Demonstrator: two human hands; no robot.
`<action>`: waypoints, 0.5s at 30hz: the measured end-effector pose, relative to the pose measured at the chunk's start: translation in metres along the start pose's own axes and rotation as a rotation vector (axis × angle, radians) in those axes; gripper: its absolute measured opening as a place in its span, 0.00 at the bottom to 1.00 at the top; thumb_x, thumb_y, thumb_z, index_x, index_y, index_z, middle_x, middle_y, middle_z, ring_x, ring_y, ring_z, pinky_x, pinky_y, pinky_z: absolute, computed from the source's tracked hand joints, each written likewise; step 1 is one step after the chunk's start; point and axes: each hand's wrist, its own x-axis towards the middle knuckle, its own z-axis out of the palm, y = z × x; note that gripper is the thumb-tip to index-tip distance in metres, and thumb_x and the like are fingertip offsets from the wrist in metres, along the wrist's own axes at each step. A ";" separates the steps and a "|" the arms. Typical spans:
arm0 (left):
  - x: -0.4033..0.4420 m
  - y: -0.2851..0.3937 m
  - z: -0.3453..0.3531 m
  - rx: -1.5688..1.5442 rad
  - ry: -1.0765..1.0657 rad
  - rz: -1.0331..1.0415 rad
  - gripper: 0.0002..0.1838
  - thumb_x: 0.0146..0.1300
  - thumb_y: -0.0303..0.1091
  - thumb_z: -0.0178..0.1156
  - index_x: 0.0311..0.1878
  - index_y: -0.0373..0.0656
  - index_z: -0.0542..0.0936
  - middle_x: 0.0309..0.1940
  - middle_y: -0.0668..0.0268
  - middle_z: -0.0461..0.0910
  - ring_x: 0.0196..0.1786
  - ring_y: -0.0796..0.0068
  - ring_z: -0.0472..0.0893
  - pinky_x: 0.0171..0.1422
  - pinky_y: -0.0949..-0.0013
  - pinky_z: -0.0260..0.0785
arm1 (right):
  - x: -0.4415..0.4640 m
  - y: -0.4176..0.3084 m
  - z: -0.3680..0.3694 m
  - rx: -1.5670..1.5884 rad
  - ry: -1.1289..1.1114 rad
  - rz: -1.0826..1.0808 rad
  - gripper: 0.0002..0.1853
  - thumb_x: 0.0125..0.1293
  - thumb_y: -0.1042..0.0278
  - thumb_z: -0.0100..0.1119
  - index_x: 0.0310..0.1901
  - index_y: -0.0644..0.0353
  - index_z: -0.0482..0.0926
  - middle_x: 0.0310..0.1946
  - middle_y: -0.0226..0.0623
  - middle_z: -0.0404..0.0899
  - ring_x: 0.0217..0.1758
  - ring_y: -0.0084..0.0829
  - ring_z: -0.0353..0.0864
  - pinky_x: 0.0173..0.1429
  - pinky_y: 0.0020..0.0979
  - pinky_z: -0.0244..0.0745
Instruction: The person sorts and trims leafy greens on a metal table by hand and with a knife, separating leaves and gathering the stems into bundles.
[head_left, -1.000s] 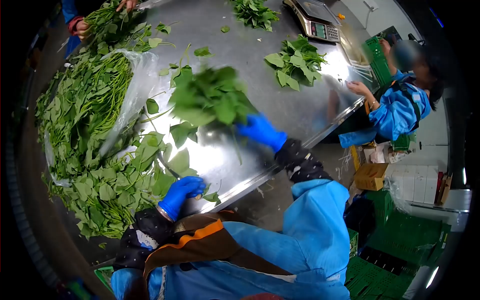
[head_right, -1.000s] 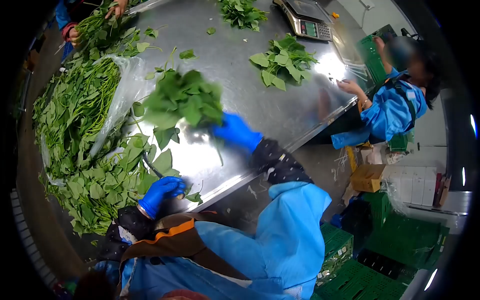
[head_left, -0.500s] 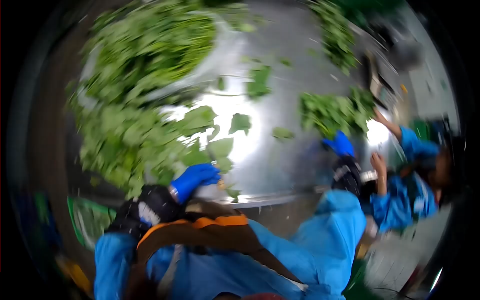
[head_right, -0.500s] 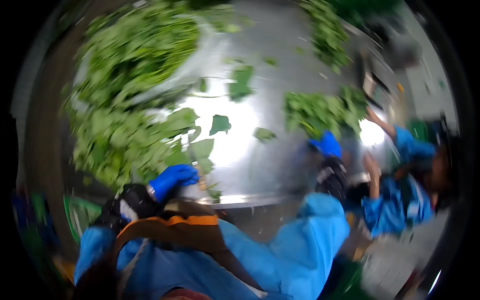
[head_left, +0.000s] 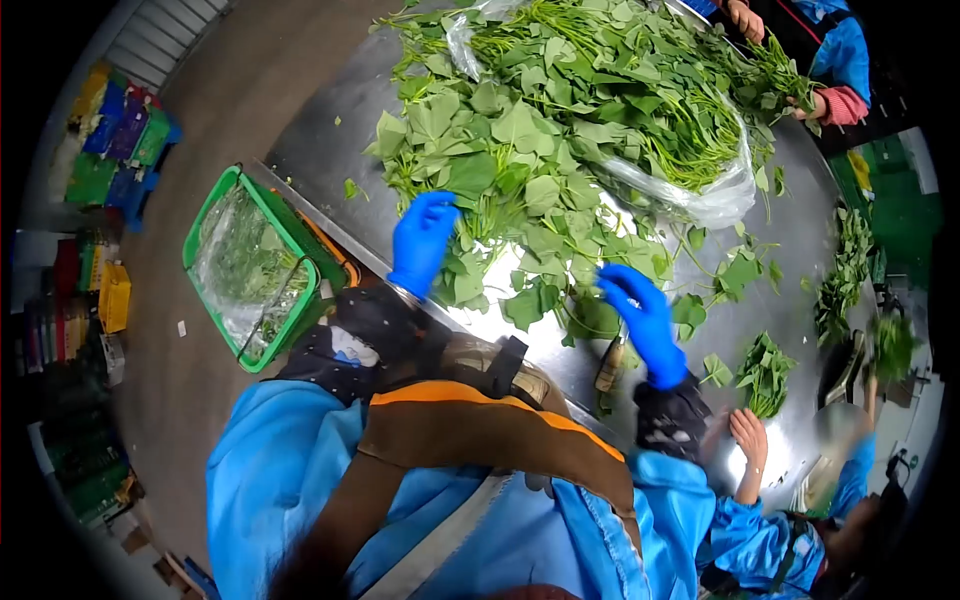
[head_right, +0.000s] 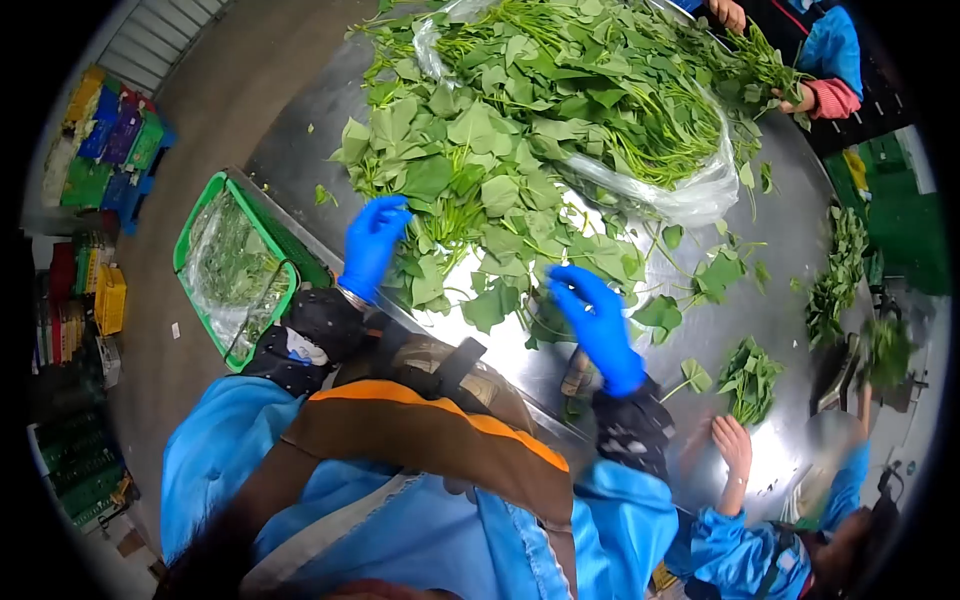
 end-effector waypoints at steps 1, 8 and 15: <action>0.009 0.006 -0.006 0.242 0.058 0.188 0.22 0.50 0.35 0.62 0.50 0.46 0.73 0.42 0.62 0.74 0.43 0.69 0.74 0.47 0.69 0.67 | 0.018 -0.011 0.031 -0.033 -0.072 -0.019 0.13 0.61 0.69 0.54 0.46 0.63 0.75 0.40 0.35 0.78 0.42 0.23 0.75 0.48 0.24 0.69; 0.072 -0.006 -0.003 0.741 -0.020 0.439 0.46 0.41 0.39 0.68 0.65 0.48 0.56 0.63 0.50 0.54 0.63 0.51 0.60 0.65 0.62 0.55 | 0.123 0.023 0.161 -0.673 0.381 0.047 0.18 0.52 0.55 0.60 0.36 0.60 0.72 0.29 0.42 0.76 0.34 0.43 0.77 0.37 0.37 0.69; 0.117 -0.086 -0.094 0.169 -0.123 0.207 0.38 0.48 0.32 0.64 0.62 0.40 0.59 0.55 0.52 0.67 0.56 0.54 0.69 0.58 0.63 0.63 | 0.130 0.047 0.139 -0.410 0.399 0.177 0.10 0.52 0.66 0.54 0.31 0.64 0.73 0.20 0.39 0.75 0.27 0.33 0.77 0.32 0.33 0.69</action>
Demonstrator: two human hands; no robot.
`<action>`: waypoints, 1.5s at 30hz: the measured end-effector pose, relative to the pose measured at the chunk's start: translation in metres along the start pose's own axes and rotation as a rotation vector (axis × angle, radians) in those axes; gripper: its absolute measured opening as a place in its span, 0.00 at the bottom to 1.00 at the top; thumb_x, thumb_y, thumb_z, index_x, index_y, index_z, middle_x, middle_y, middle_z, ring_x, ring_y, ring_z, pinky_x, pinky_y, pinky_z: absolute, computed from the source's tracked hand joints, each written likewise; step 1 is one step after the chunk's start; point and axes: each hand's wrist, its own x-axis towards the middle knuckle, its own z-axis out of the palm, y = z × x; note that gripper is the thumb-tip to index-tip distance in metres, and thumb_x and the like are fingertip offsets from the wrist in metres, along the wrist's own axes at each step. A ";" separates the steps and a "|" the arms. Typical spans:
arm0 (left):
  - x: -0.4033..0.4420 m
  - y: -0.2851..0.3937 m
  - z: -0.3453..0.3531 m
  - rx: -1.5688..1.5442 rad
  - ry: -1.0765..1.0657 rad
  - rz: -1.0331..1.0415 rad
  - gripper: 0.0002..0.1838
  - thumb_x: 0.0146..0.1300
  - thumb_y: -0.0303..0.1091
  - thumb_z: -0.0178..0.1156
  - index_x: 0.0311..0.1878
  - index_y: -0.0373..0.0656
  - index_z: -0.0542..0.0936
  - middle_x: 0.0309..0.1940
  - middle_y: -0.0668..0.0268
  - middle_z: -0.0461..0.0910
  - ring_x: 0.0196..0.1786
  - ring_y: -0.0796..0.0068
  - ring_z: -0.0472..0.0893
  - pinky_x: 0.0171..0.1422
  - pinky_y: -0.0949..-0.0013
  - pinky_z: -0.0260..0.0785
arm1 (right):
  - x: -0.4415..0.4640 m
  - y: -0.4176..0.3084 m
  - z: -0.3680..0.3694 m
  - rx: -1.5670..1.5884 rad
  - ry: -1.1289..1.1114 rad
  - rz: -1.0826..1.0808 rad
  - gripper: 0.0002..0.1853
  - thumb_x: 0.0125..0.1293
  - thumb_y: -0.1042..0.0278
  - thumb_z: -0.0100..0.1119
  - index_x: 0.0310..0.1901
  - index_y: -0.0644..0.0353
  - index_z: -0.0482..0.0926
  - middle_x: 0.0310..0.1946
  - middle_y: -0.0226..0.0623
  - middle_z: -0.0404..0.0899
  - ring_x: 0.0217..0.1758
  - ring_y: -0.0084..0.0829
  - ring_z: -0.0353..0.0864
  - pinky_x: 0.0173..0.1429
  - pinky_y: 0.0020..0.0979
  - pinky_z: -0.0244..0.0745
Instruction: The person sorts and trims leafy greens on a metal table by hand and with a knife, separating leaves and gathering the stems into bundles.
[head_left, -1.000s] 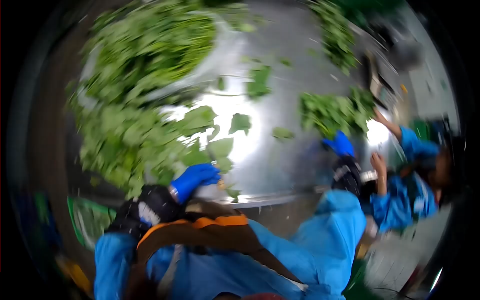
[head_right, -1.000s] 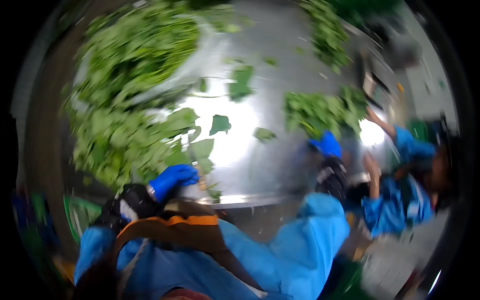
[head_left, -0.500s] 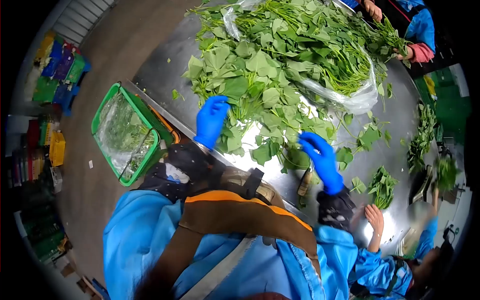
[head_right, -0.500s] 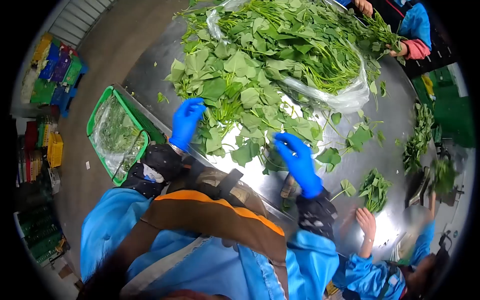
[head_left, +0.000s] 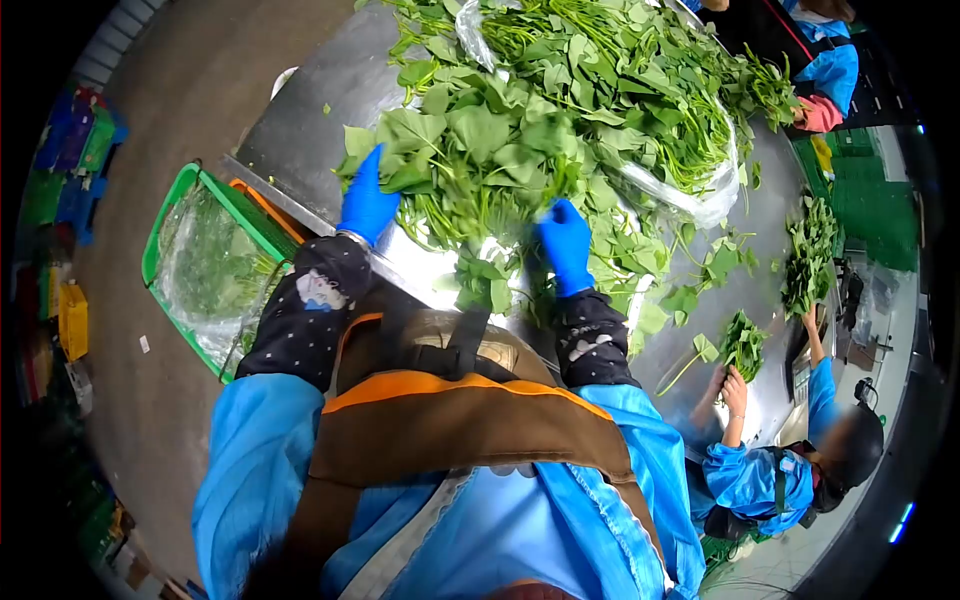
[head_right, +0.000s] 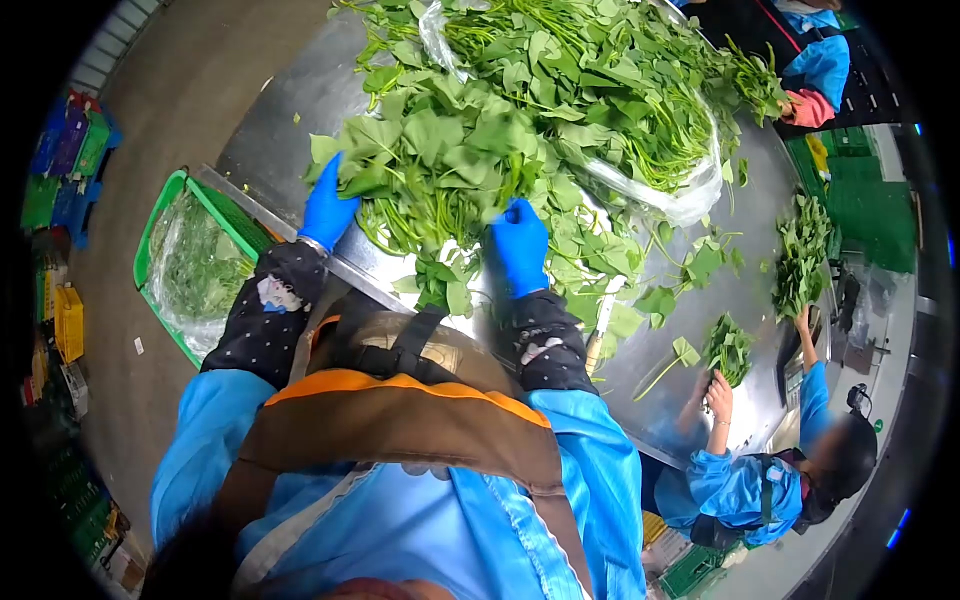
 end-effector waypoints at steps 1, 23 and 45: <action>-0.004 0.008 -0.013 0.132 0.008 -0.063 0.38 0.48 0.33 0.65 0.62 0.40 0.59 0.55 0.51 0.67 0.55 0.52 0.69 0.57 0.62 0.64 | 0.002 0.009 -0.004 0.298 -0.138 0.195 0.09 0.54 0.68 0.52 0.33 0.64 0.73 0.21 0.35 0.75 0.24 0.26 0.74 0.30 0.27 0.68; -0.027 0.072 0.039 -1.192 -0.678 -0.560 0.21 0.66 0.41 0.45 0.54 0.34 0.69 0.35 0.57 0.76 0.43 0.62 0.76 0.48 0.66 0.68 | -0.011 -0.024 0.020 -0.357 0.171 -0.023 0.14 0.51 0.52 0.60 0.31 0.55 0.78 0.23 0.38 0.79 0.26 0.41 0.77 0.31 0.36 0.70; -0.040 0.133 0.054 -1.293 -0.743 -0.317 0.24 0.62 0.33 0.47 0.60 0.31 0.61 0.57 0.52 0.65 0.60 0.61 0.67 0.68 0.63 0.55 | -0.044 -0.077 -0.093 0.424 0.107 -0.017 0.10 0.58 0.69 0.57 0.36 0.67 0.80 0.25 0.30 0.77 0.25 0.18 0.70 0.30 0.19 0.64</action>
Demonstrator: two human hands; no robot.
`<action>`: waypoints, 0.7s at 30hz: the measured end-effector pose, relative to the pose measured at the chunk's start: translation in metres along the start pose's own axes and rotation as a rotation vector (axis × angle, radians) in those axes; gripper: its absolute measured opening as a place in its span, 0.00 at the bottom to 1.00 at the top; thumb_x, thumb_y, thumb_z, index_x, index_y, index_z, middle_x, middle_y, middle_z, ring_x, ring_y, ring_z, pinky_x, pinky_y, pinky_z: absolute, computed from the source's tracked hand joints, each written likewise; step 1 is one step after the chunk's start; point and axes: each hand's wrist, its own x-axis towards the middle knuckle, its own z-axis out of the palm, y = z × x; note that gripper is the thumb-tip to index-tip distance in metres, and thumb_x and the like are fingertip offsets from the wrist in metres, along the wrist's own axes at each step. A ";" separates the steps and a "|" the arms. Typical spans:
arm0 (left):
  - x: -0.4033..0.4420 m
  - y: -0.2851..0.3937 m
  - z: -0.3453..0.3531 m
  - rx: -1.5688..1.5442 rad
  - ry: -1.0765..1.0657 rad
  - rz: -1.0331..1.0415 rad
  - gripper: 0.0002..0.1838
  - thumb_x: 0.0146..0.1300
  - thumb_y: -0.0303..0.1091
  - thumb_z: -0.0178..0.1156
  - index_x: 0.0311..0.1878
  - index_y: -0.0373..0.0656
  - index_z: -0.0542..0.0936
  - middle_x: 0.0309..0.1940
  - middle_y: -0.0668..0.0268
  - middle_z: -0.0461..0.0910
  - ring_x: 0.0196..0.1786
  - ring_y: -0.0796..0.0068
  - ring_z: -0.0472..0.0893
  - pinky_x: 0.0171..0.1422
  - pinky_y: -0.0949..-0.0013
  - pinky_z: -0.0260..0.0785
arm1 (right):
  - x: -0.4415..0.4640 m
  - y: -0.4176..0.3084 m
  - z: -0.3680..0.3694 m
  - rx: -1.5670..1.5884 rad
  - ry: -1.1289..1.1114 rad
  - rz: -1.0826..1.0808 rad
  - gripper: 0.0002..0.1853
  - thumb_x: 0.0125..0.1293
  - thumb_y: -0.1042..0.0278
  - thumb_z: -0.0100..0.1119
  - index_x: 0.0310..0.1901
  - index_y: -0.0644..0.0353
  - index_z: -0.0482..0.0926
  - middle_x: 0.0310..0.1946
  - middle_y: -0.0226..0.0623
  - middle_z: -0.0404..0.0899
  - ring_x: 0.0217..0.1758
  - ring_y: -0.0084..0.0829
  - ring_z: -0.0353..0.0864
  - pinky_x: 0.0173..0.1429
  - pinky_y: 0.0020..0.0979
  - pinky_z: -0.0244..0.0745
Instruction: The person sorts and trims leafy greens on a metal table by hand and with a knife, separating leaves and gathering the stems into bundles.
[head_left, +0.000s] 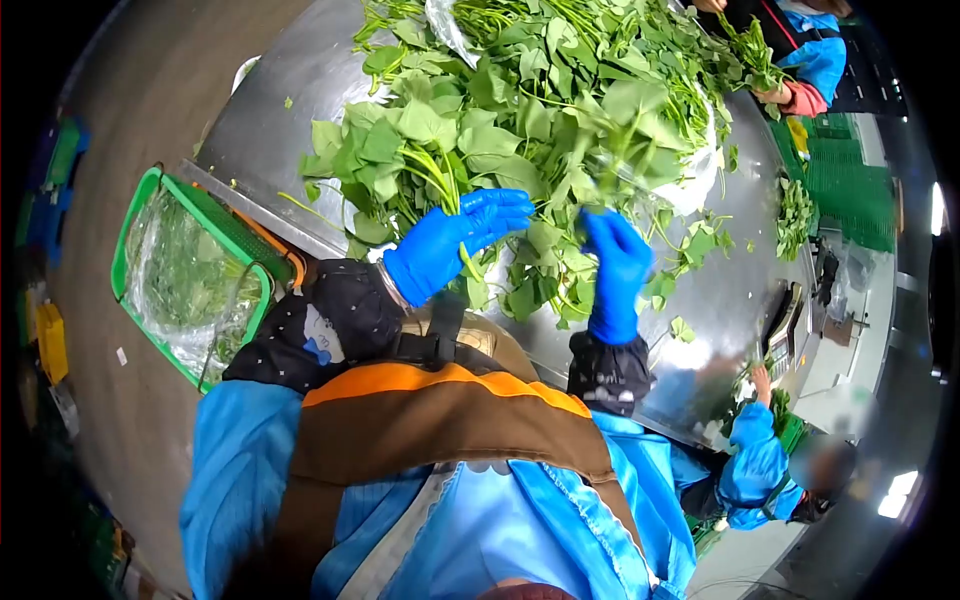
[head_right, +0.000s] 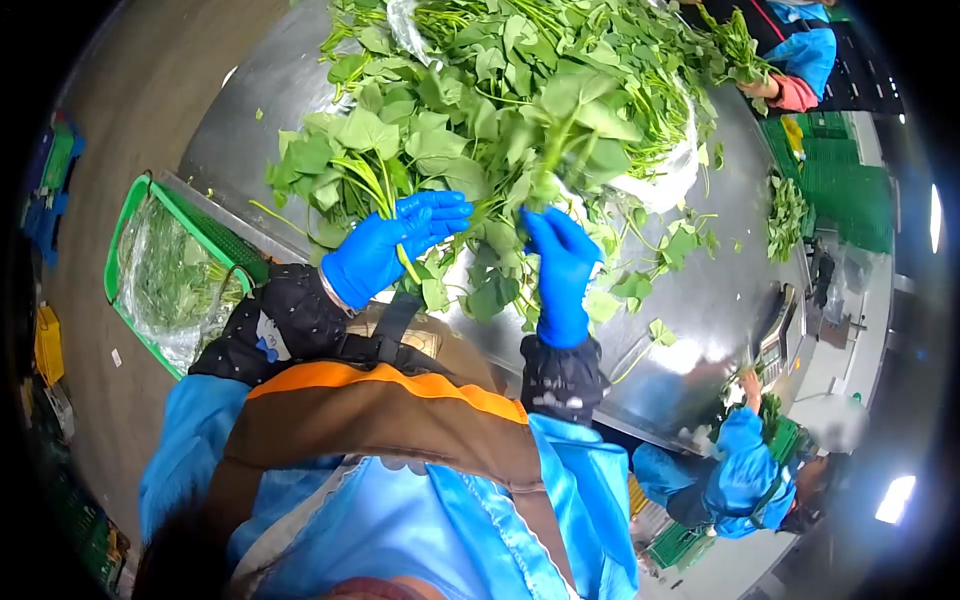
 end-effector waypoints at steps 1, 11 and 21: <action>0.001 0.001 0.007 0.144 0.046 -0.017 0.22 0.62 0.32 0.47 0.59 0.32 0.63 0.57 0.54 0.67 0.59 0.63 0.68 0.66 0.65 0.58 | 0.007 0.021 0.003 -0.014 -0.078 0.052 0.07 0.57 0.72 0.58 0.34 0.67 0.80 0.23 0.31 0.76 0.24 0.18 0.71 0.29 0.20 0.66; 0.016 0.020 0.026 0.534 0.343 -0.160 0.14 0.60 0.42 0.57 0.42 0.42 0.80 0.27 0.72 0.75 0.27 0.87 0.69 0.31 0.82 0.60 | -0.021 0.034 0.026 -0.198 -0.264 -0.157 0.11 0.50 0.73 0.64 0.35 0.63 0.77 0.19 0.28 0.72 0.21 0.16 0.68 0.27 0.20 0.65; 0.018 0.065 -0.001 0.374 0.468 0.007 0.17 0.62 0.44 0.54 0.45 0.40 0.78 0.20 0.77 0.65 0.20 0.88 0.61 0.28 0.82 0.56 | -0.035 0.071 -0.024 -0.653 -0.520 -0.208 0.11 0.51 0.64 0.61 0.38 0.53 0.81 0.34 0.38 0.80 0.29 0.35 0.79 0.34 0.31 0.72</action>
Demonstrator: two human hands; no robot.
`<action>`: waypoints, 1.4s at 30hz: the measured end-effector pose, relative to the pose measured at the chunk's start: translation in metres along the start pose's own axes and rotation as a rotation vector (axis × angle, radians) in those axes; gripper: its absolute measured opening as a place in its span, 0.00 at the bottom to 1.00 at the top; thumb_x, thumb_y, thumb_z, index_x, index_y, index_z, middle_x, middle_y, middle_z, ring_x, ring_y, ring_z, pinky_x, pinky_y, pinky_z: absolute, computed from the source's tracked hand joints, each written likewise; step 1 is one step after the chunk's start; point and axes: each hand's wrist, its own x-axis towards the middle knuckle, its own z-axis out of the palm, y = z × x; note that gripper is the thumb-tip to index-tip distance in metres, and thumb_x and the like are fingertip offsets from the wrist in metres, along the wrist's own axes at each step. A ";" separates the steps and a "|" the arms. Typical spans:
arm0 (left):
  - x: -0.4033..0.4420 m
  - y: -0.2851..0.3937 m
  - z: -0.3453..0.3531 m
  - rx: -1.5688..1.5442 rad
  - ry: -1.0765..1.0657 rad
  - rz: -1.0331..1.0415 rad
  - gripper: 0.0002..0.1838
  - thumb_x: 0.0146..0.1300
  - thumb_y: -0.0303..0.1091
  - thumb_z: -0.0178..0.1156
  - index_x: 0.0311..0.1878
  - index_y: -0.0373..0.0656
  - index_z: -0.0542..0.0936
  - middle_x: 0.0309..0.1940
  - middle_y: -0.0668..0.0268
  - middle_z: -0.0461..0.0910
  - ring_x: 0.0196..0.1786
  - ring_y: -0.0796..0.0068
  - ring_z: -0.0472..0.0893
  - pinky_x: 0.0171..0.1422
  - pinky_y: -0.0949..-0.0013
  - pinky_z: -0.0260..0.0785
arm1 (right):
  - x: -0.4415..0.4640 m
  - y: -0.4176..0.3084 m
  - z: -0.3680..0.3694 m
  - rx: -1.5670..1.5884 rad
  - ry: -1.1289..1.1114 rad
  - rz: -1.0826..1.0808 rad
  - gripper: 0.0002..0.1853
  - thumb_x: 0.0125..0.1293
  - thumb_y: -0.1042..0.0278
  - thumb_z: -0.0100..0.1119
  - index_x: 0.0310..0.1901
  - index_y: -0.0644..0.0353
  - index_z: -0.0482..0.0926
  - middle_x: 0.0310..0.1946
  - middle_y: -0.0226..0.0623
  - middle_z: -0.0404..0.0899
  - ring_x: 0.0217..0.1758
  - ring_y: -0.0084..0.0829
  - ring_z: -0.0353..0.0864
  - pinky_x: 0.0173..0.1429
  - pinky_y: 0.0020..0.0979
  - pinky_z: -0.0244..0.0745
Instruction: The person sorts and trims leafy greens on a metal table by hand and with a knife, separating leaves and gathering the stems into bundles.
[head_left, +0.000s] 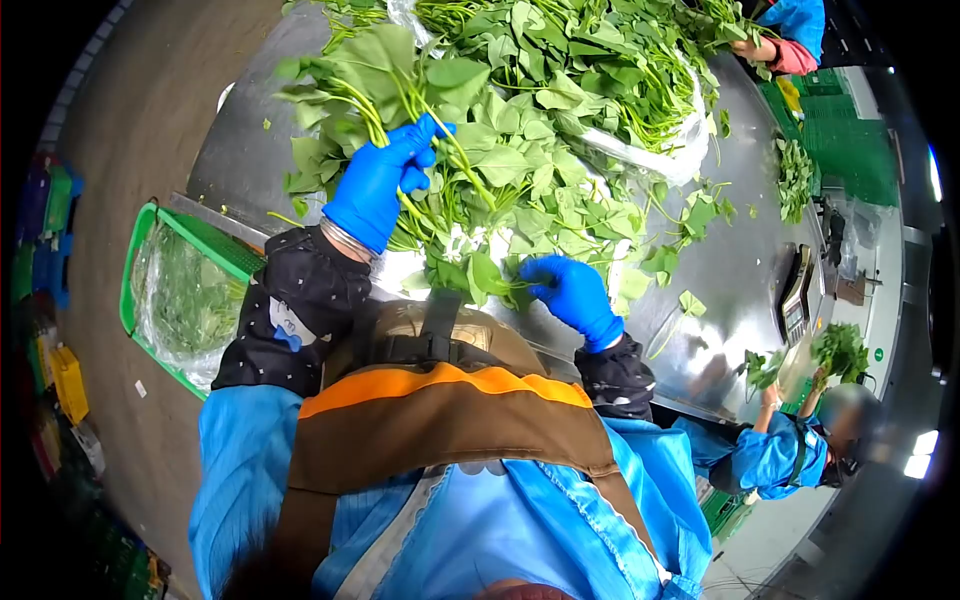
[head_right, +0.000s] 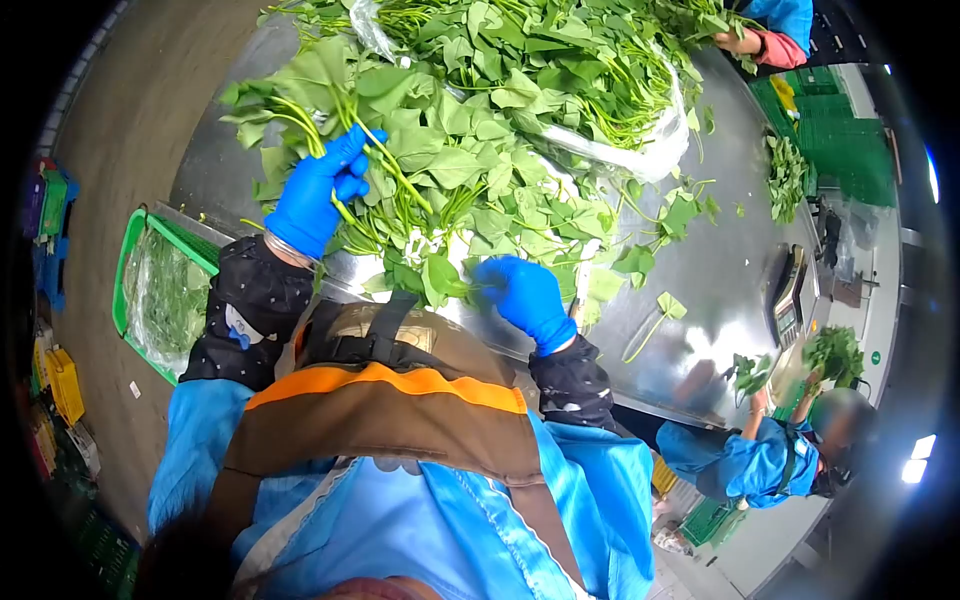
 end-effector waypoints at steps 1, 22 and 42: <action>-0.002 -0.001 0.004 0.006 -0.025 -0.035 0.17 0.62 0.44 0.54 0.45 0.40 0.78 0.20 0.77 0.65 0.20 0.88 0.61 0.27 0.82 0.56 | 0.005 -0.017 -0.008 0.199 0.041 0.059 0.12 0.51 0.64 0.62 0.39 0.54 0.81 0.34 0.37 0.80 0.29 0.33 0.79 0.33 0.29 0.72; -0.023 -0.062 -0.007 -0.085 0.020 -0.153 0.15 0.66 0.43 0.48 0.45 0.41 0.74 0.10 0.79 0.54 0.12 0.88 0.53 0.17 0.80 0.43 | 0.077 0.002 0.050 0.079 0.437 0.347 0.13 0.57 0.61 0.58 0.31 0.64 0.79 0.19 0.28 0.77 0.23 0.26 0.75 0.28 0.26 0.69; -0.025 -0.057 0.023 0.036 -0.149 -0.092 0.18 0.62 0.38 0.53 0.50 0.37 0.75 0.46 0.59 0.77 0.44 0.73 0.78 0.47 0.74 0.69 | 0.052 -0.020 -0.032 0.845 0.270 0.275 0.11 0.60 0.65 0.56 0.23 0.60 0.76 0.18 0.28 0.74 0.18 0.16 0.69 0.24 0.18 0.62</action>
